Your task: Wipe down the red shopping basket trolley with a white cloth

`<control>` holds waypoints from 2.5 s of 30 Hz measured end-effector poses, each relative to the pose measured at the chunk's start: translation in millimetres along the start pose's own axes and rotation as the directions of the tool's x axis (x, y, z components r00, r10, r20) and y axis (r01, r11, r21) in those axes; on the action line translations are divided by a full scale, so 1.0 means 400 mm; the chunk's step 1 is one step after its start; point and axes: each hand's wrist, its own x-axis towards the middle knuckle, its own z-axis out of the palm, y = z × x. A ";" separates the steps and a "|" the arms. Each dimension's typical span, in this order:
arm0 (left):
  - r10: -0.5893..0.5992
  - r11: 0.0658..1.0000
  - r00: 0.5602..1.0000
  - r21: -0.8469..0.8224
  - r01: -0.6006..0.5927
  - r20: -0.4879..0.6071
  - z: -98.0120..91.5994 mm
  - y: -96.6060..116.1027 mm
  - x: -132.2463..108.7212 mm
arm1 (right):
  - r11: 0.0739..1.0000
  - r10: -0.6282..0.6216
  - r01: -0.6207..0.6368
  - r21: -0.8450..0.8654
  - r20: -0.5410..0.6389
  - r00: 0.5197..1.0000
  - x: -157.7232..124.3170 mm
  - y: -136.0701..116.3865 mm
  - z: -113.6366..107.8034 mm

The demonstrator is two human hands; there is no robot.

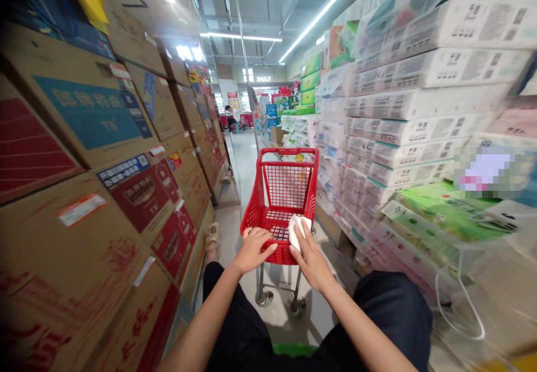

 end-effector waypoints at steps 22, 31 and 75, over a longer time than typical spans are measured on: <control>-0.012 1.000 1.000 0.015 0.012 -0.008 -0.014 -0.034 -0.018 | 0.992 -0.107 0.106 -0.064 -0.010 0.994 -0.011 -0.015 0.025; -0.015 1.000 1.000 -0.004 0.015 0.000 -0.019 -0.041 -0.012 | 0.991 -0.080 0.073 -0.114 -0.058 0.995 0.118 0.053 -0.014; -0.064 0.996 0.997 0.059 0.060 0.053 -0.018 0.021 -0.003 | 0.889 -0.424 0.412 -0.199 -0.021 0.905 0.123 -0.025 -0.009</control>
